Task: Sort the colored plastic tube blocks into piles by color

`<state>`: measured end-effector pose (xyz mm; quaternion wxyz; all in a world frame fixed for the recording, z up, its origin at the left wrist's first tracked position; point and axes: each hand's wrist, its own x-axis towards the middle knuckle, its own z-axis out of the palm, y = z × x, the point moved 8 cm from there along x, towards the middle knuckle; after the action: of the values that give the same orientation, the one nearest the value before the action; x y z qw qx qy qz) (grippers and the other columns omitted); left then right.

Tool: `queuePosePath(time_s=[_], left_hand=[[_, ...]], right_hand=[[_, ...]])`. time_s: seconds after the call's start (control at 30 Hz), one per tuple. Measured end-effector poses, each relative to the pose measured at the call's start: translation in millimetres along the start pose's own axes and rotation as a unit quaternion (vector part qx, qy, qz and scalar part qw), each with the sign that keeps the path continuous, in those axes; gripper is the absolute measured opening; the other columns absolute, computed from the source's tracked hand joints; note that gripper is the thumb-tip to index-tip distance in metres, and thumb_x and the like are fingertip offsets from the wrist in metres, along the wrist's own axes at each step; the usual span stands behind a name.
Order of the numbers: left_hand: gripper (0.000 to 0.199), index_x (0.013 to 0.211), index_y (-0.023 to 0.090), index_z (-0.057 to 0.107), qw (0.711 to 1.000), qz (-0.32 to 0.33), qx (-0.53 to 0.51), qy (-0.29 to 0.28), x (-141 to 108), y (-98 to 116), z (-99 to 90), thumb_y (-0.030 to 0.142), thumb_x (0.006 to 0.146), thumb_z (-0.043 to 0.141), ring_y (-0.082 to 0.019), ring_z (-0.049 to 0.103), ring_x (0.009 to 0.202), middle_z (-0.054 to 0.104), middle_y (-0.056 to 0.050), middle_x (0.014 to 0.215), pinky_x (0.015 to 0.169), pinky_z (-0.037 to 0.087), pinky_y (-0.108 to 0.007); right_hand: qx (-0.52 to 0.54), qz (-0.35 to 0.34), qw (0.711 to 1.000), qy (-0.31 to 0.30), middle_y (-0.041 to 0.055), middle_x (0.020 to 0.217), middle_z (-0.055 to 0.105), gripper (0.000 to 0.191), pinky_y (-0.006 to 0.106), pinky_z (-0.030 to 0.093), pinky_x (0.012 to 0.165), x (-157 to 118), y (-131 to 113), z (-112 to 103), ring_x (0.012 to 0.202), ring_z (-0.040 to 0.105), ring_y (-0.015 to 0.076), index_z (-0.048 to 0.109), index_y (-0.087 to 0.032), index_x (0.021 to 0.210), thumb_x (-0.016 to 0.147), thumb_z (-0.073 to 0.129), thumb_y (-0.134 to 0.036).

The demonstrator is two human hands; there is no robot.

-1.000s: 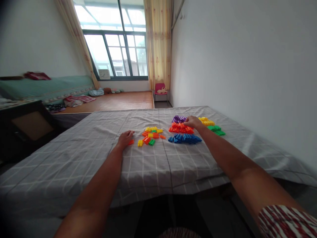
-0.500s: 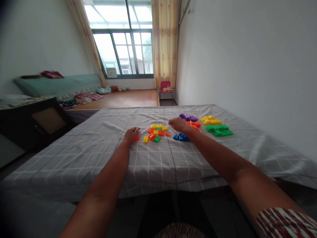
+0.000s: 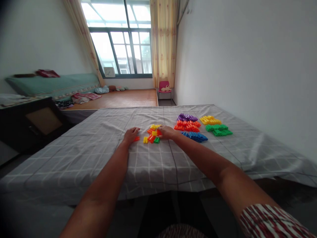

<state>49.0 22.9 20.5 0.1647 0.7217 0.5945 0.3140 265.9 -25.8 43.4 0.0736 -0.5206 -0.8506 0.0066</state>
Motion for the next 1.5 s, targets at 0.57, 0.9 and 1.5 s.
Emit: queuePosePath(time_s=[0.57,0.9,1.5], left_hand=[[0.035,0.105,0.021,0.071,1.0,-0.003,0.006,-0.007,-1,0,-0.4,0.034,0.09,0.042,-0.018,0.063,0.098,0.071,-0.004,0.108,0.082,0.045,-0.024],[0.035,0.105,0.02,0.071,1.0,-0.003,0.008,-0.004,0,-1,0.9,0.034,0.09,0.042,-0.018,0.063,0.095,0.072,-0.005,0.106,0.08,0.045,-0.025],[0.031,0.1,0.021,0.073,0.984,0.143,-0.108,-0.013,-18,51,-0.1,0.039,0.089,0.051,-0.018,0.062,0.104,0.072,-0.003,0.106,0.096,0.044,-0.03]], right_hand=[[0.015,0.074,0.997,0.018,0.0091,0.11,0.069,0.034,0.026,0.047,0.081,-9,13,-13,0.1,0.062,0.0216,0.064,-0.023,0.119,0.086,0.058,-0.031],[0.068,0.105,0.991,-0.054,0.006,0.105,0.069,0.052,0.024,0.045,0.071,-3,14,-2,0.089,0.064,0.0191,0.06,-0.022,0.122,0.074,0.072,-0.036],[0.302,0.007,0.949,0.085,0.0006,0.088,0.069,0.021,0.022,0.047,0.073,24,-6,-23,0.08,0.063,0.0123,0.068,-0.017,0.093,0.072,0.065,-0.014]])
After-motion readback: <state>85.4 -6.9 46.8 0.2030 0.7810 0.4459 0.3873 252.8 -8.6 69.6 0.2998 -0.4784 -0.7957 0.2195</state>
